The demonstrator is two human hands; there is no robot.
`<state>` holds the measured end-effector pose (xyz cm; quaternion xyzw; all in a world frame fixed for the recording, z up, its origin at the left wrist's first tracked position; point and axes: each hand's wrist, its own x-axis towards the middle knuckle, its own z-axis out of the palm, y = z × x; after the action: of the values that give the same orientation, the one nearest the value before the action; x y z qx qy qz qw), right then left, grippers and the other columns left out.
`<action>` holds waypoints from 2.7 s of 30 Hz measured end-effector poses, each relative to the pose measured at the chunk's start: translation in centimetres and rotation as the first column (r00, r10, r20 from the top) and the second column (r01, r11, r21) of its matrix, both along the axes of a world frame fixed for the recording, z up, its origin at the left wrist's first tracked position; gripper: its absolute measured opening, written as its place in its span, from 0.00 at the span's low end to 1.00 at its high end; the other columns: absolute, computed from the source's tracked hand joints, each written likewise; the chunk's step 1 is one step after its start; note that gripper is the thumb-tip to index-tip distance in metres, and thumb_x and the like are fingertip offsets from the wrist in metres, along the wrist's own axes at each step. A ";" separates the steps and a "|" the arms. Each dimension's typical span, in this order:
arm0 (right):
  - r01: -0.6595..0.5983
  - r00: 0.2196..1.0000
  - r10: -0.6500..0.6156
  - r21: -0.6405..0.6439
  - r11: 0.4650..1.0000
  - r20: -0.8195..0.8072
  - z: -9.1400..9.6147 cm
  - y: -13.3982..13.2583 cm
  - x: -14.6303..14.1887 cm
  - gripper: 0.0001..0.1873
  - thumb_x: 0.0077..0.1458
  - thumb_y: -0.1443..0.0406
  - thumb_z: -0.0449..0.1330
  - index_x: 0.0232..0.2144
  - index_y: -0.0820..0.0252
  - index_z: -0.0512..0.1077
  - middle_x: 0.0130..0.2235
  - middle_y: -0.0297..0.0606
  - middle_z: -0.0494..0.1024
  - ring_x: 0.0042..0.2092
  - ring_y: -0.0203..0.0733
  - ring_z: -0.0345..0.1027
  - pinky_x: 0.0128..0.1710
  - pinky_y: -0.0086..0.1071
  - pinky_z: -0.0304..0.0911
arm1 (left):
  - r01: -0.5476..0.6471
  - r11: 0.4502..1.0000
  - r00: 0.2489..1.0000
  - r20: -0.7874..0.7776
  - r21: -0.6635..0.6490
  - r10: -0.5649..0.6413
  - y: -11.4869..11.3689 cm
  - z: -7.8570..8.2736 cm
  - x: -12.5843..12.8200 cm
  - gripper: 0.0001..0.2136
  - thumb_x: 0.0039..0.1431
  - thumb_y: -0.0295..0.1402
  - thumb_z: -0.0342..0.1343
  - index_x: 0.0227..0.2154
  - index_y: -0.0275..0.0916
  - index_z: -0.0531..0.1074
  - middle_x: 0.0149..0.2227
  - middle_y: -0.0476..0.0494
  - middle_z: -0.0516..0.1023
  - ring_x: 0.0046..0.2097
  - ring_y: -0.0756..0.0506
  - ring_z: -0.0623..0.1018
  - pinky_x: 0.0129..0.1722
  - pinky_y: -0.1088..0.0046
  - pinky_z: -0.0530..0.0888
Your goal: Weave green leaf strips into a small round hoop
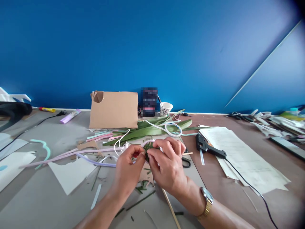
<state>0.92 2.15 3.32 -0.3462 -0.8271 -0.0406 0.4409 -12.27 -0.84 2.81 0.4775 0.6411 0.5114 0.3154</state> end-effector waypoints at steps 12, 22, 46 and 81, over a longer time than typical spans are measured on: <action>0.014 0.997 -0.014 -0.004 1.000 0.070 -0.3 0.1 -0.2 0.08 0.56 0.67 0.56 0.25 0.57 0.69 0.40 0.37 0.73 0.46 0.46 0.59 0.46 0.43 0.47 | 0.028 1.000 0.999 0.030 -0.013 -0.028 -0.3 0.0 0.1 0.04 0.51 0.30 0.51 0.25 0.39 0.70 0.24 0.53 0.72 0.29 0.49 0.71 0.30 0.75 0.67; 0.030 0.999 -0.029 -0.043 0.999 0.017 -0.1 0.4 -0.5 0.09 0.53 0.72 0.54 0.23 0.59 0.67 0.38 0.38 0.71 0.43 0.44 0.59 0.41 0.41 0.49 | 0.050 0.999 0.998 0.040 0.022 -0.051 -0.4 0.3 0.4 0.04 0.50 0.30 0.52 0.25 0.39 0.71 0.25 0.51 0.74 0.30 0.49 0.72 0.32 0.75 0.68; -0.040 0.990 0.037 -0.019 0.999 -0.135 0.2 0.0 -0.3 0.08 0.54 0.72 0.56 0.29 0.57 0.72 0.42 0.40 0.69 0.46 0.47 0.60 0.46 0.44 0.54 | 0.018 1.000 0.990 0.138 -0.018 -0.015 -0.2 0.4 0.1 0.05 0.51 0.32 0.52 0.25 0.39 0.70 0.23 0.52 0.71 0.29 0.49 0.70 0.31 0.74 0.67; 0.004 0.986 -0.014 -0.059 0.998 -0.168 0.0 0.2 -0.4 0.10 0.48 0.76 0.56 0.28 0.57 0.73 0.45 0.40 0.69 0.49 0.50 0.59 0.49 0.48 0.56 | 0.014 0.983 1.000 -0.019 0.181 -0.010 -0.7 0.2 0.3 0.05 0.55 0.29 0.50 0.27 0.40 0.70 0.30 0.49 0.71 0.33 0.49 0.71 0.29 0.77 0.67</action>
<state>0.53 2.34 3.28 -0.3650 -0.7860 0.0109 0.4988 -11.97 -1.54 3.01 0.5126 0.5918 0.5615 0.2679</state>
